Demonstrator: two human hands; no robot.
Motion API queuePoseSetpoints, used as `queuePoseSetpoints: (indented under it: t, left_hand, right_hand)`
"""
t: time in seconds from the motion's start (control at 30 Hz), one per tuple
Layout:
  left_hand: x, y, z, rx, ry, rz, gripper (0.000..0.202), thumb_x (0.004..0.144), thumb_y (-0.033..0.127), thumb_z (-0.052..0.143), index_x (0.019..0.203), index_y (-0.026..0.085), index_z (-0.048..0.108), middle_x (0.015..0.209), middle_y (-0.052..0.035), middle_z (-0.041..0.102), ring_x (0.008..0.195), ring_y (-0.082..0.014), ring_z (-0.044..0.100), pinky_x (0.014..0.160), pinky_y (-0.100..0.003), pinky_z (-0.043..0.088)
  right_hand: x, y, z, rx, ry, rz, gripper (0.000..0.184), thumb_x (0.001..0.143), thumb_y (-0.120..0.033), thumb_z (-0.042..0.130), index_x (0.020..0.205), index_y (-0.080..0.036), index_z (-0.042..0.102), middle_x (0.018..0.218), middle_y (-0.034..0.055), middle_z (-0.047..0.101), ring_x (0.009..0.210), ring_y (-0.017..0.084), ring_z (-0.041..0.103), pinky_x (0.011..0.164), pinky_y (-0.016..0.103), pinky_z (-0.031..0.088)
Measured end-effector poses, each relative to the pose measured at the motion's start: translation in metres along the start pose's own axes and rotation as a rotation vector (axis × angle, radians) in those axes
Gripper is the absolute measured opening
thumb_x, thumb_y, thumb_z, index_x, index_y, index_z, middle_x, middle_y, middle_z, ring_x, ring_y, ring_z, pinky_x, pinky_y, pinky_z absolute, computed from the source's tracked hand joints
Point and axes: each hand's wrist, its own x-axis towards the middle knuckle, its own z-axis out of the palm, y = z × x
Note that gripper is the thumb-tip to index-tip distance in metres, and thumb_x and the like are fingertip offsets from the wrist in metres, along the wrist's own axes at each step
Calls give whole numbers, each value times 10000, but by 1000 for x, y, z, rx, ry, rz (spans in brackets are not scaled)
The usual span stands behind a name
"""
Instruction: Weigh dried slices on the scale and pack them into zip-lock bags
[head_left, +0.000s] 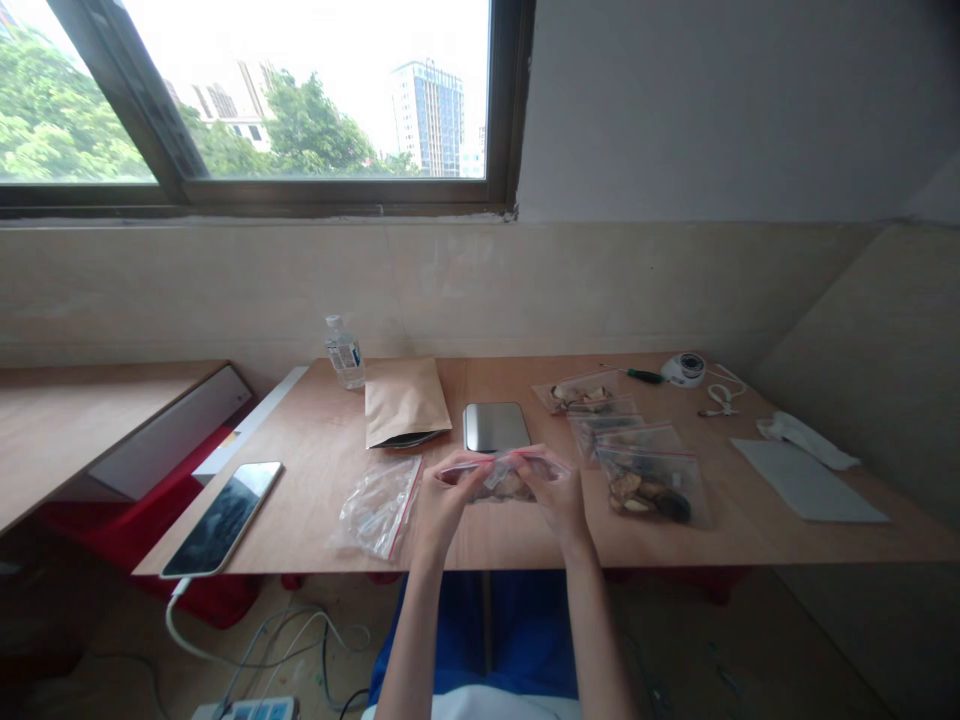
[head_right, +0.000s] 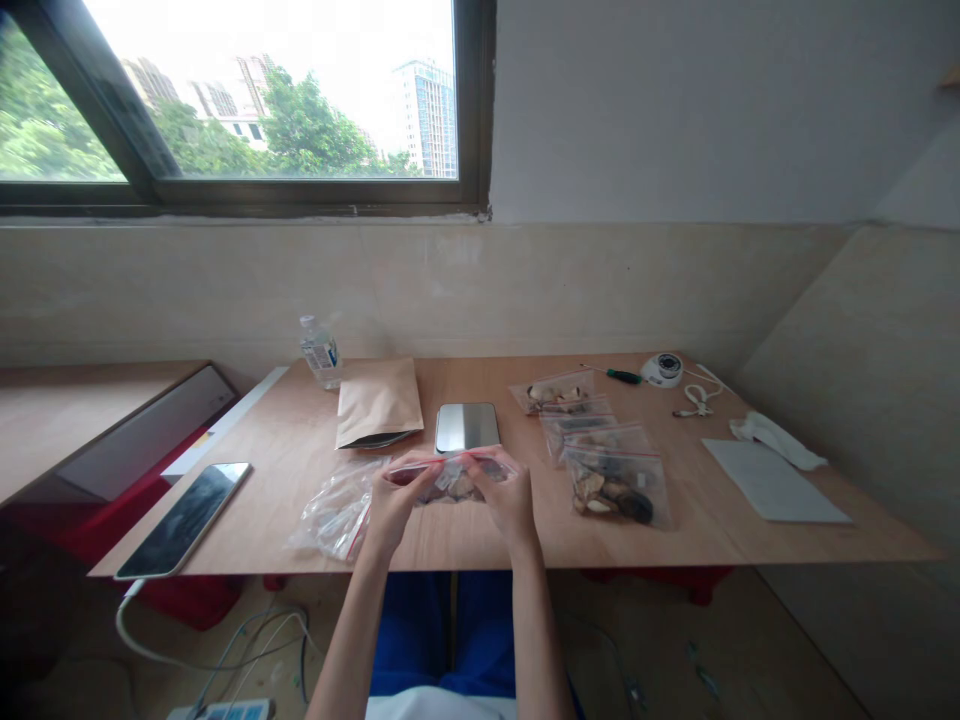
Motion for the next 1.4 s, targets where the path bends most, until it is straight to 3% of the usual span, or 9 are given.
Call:
queuePoseSetpoints:
  t: [0.23,0.63,0.8,1.03,1.27,1.4]
  left_hand:
    - [-1,-1,0,145,57,102,203,698,352,682,754,158,707,733,-48,680,688,-164,615,590,-224,479]
    - [-5,0,10,83,173,140,222,720,358,661,799,151,658,733,-40,670,640,-148,617,560,-225,497]
    - [-6,-3,9,63,200,99,240,729,380,648,810,154,656,686,-23,640,597,-131,586,526,-213,488]
    - [-5,-6,19,1,237,101,289,781,439,572,787,156,630,679,-16,610,573,-115,557,481,-188,452]
    - [2,-3,4,-6,438,-10,509,782,603,458,602,145,587,523,-25,600,458,-135,558,424,-217,434]
    - [6,-2,0,41,377,-91,634,792,666,342,566,142,620,534,-74,646,474,-167,591,451,-248,456]
  right_hand:
    - [-3,-3,8,89,-99,116,222,701,-403,677,752,-187,667,709,32,682,654,177,633,543,250,502]
    - [-6,-6,24,143,5,96,193,726,-388,659,763,-198,660,695,8,669,637,161,629,540,239,499]
    - [-7,-4,23,100,11,46,206,766,-395,620,789,-199,679,739,33,688,683,170,629,582,246,494]
    - [-8,1,20,94,62,49,244,773,-427,608,798,-190,661,748,37,664,696,178,619,609,262,492]
    - [6,5,6,32,10,-19,328,833,-451,528,708,-178,660,684,36,661,699,167,612,712,270,465]
    - [8,4,5,51,95,28,436,879,-505,411,721,-175,647,606,28,627,585,150,584,598,247,452]
